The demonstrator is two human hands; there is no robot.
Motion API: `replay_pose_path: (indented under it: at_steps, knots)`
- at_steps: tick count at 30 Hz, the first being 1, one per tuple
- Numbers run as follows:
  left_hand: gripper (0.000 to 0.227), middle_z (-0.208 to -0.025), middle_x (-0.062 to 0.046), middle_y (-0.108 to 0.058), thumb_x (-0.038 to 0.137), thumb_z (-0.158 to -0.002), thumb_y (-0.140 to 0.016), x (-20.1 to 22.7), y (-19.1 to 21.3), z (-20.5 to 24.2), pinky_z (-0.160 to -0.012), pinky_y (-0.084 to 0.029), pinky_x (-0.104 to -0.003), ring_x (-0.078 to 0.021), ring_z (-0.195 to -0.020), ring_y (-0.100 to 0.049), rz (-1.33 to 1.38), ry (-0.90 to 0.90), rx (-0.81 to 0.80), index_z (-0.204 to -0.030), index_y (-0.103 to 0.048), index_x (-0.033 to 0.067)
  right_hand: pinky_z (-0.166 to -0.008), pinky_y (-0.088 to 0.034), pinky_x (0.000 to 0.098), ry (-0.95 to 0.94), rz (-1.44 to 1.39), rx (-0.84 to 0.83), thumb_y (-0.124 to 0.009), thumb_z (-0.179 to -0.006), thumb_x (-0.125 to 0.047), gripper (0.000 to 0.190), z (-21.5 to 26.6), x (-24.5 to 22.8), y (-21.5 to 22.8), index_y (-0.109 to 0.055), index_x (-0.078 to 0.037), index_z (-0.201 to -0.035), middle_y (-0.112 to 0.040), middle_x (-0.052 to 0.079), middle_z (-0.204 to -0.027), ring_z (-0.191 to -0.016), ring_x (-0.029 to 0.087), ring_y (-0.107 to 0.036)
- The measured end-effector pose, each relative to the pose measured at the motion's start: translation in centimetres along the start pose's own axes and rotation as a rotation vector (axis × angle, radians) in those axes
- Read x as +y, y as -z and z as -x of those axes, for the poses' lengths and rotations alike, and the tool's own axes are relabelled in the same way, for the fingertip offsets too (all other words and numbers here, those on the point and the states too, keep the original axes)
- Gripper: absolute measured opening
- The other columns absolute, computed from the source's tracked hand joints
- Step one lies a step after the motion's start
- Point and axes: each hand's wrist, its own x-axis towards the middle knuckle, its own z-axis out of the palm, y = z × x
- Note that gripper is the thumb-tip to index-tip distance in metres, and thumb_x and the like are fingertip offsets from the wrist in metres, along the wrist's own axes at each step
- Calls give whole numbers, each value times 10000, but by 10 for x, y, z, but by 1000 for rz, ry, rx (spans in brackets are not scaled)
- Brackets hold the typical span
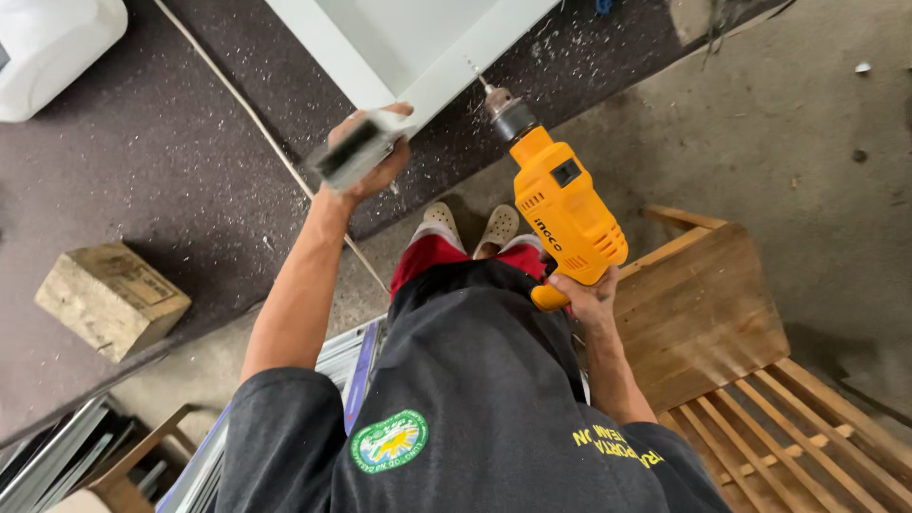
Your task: The person assembles a white window frame on a workbench. They use a yellow power drill to make holes in the frame and a pair of pliers to cut and secure metal fasteners. The person repeatedly positions the frame, drills, and fastens components to complete the assembly.
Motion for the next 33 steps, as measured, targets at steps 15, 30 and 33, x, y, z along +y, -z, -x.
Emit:
replay_pose_path:
  at_steps: [15, 30, 33]
  knots:
    - [154, -1215, -125, -655, 48, -1004, -684, -36, 6, -21, -1077, -534, -491, -375, -1346, -642, -25, -267, -138, -1127, -591, 47, -926, -605, 391, -136, -52, 133, -730, -766, 126, 521, 51, 41, -5, -637, 38, -1271, -738, 153, -1141, -1049, 265, -744]
    - [208, -1208, -131, -670, 73, -1003, -656, -38, 1, -16, -1187, -340, -619, -435, -1339, -607, -347, -327, -189, -1199, -600, 32, -892, -597, 364, -135, 45, 63, -744, -763, 100, 550, 86, 64, -8, -618, 6, -1290, -732, 114, -1151, -1047, 202, -722]
    - [116, -1225, -112, -661, 39, -1099, -634, -30, 3, -21, -1282, -389, -588, -372, -1328, -669, -282, -457, -183, -1202, -581, 35, -870, -606, 353, -117, 59, 44, -767, -788, 99, 510, 88, 70, 2, -622, 5, -1268, -723, 107, -1124, -1007, 192, -718]
